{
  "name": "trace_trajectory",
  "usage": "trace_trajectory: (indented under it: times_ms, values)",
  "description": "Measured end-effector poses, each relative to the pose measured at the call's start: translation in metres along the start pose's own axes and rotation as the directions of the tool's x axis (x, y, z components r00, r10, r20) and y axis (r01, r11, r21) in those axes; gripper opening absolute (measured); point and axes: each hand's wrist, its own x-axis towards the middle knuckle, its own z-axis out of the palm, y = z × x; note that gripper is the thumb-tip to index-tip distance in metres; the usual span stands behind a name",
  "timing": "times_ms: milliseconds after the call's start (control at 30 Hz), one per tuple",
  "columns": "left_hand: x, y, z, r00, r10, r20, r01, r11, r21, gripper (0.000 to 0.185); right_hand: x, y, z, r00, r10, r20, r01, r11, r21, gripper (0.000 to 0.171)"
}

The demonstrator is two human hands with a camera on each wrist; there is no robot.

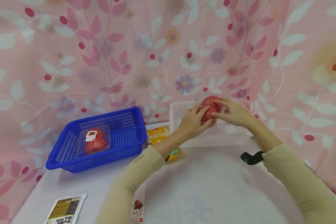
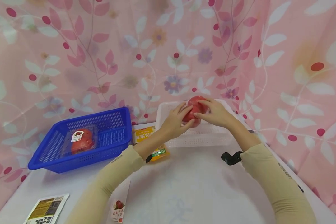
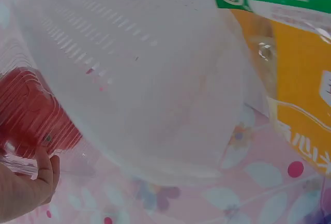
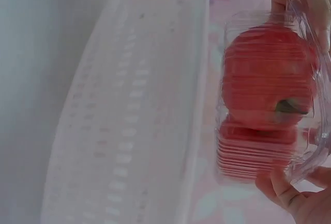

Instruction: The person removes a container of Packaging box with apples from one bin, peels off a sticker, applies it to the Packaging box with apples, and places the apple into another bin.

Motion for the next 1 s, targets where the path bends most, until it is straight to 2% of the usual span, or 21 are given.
trace_trajectory:
  times_ms: [100,200,433,567,700,833,1000]
  values:
    - [-0.023,-0.001,-0.015,0.998,0.058,-0.026,-0.058,0.998,0.005,0.054,-0.008,-0.017,0.003,0.998,-0.064,-0.022,0.064,0.998,0.010,0.064]
    - [-0.045,0.000,-0.030,0.995,0.095,-0.032,-0.096,0.995,-0.028,0.054,-0.017,-0.032,0.005,0.994,-0.108,-0.016,0.108,0.994,0.004,0.065]
    - [-0.088,0.008,-0.055,0.990,0.134,-0.053,-0.140,0.983,-0.122,0.053,-0.042,-0.060,0.007,0.981,-0.190,-0.026,0.190,0.982,0.014,0.064]
    - [-0.113,0.011,-0.069,0.979,0.184,-0.092,-0.196,0.969,-0.151,0.053,-0.059,-0.077,0.013,0.967,-0.251,-0.034,0.252,0.967,0.043,0.064]
    - [-0.144,0.014,-0.085,0.966,0.232,-0.118,-0.248,0.958,-0.143,0.053,-0.078,-0.094,0.023,0.962,-0.272,-0.015,0.272,0.958,0.093,0.063]
    - [-0.175,0.016,-0.100,0.959,0.257,-0.122,-0.271,0.956,-0.116,0.050,-0.093,-0.112,0.033,0.955,-0.295,0.015,0.290,0.946,0.142,0.061]
    - [-0.205,0.023,-0.109,0.947,0.296,-0.123,-0.308,0.947,-0.092,0.048,-0.109,-0.127,0.045,0.941,-0.334,0.052,0.320,0.931,0.178,0.060]
